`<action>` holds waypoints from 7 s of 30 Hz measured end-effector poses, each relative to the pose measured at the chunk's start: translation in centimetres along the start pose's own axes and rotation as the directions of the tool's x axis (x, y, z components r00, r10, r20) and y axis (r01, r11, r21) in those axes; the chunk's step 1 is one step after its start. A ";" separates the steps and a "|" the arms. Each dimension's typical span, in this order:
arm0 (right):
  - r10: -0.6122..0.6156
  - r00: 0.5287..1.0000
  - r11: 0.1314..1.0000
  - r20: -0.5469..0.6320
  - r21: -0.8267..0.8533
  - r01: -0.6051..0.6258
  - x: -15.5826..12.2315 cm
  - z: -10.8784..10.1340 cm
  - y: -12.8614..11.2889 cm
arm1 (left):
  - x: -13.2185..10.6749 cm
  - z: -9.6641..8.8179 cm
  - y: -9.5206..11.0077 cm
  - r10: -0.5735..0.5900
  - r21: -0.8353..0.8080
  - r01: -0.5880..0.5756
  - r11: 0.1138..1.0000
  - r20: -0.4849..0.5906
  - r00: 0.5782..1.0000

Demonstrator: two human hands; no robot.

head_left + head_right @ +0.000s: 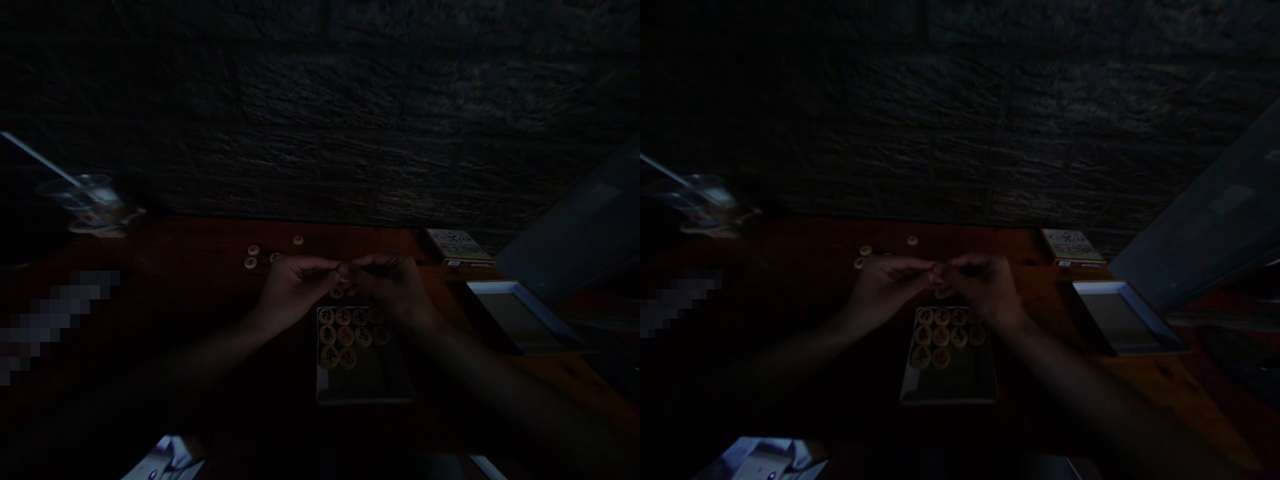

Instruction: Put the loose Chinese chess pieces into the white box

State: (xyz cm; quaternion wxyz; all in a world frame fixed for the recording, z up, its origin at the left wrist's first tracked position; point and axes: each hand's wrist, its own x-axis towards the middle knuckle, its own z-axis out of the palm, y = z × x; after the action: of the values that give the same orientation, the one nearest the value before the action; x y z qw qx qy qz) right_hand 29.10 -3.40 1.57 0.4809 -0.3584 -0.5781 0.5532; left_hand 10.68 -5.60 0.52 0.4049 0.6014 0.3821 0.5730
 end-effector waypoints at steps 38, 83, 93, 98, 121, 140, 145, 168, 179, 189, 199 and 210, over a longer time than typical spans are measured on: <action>0.016 1.000 0.999 0.012 0.029 -0.016 -0.3 0.2 -0.2 | -0.2 0.2 0.4 -0.033 -0.025 0.033 0.999 -0.014 0.999; -0.066 0.998 0.998 0.003 -0.022 0.066 -0.2 -0.3 0.3 | -0.3 -0.3 0.0 0.026 -0.025 -0.026 0.999 -0.005 1.000; 0.033 0.998 0.993 0.047 0.110 -0.038 -0.2 0.2 -0.2 | -0.6 0.2 0.4 0.062 0.046 -0.062 0.997 -0.010 0.998; 0.067 0.994 0.997 0.090 0.032 -0.070 -0.4 0.1 -0.4 | -0.5 -0.3 0.0 0.207 0.201 -0.200 0.959 -0.013 0.978; 0.171 0.967 0.979 0.189 0.078 -0.188 -0.8 -0.1 -1.0 | 0.4 -1.7 -0.5 0.463 0.384 -0.485 0.786 0.155 0.873; 0.116 0.958 0.978 0.261 0.139 -0.156 -0.5 0.0 -0.8 | 0.0 -2.0 0.2 0.514 0.449 -0.567 0.690 0.247 0.821; 0.152 0.958 0.968 0.244 0.161 -0.195 -0.7 0.1 -1.1 | 0.1 -2.1 0.1 0.539 0.432 -0.574 0.696 0.214 0.815; 0.182 0.958 0.971 0.221 0.116 -0.211 -0.6 -0.4 -0.5 | 0.2 -2.1 -0.1 0.543 0.389 -0.581 0.715 0.214 0.812; 0.149 0.962 0.979 0.231 0.101 -0.176 -0.5 -0.6 -0.2 | 0.5 -1.8 -0.3 0.514 0.344 -0.546 0.764 0.189 0.837; 0.194 0.948 0.969 0.252 0.103 -0.225 -0.5 -0.6 -0.4 | 0.4 -1.8 -0.4 0.542 0.320 -0.583 0.747 0.215 0.813; 0.188 0.944 0.974 0.272 0.072 -0.215 -0.4 -0.6 -0.2 | 0.5 -2.3 -0.7 0.513 0.345 -0.556 0.756 0.216 0.831; 0.229 0.945 0.965 0.233 0.076 -0.253 -1.0 -0.6 -0.9 | 0.6 -2.1 -0.9 0.505 0.287 -0.559 0.778 0.245 0.828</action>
State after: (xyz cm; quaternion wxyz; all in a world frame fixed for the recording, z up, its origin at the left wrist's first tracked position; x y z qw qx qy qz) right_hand 30.09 -4.29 2.27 0.3601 -0.3368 -0.5504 0.6738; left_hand 8.64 -4.62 -0.07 0.1419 0.7888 0.2583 0.5394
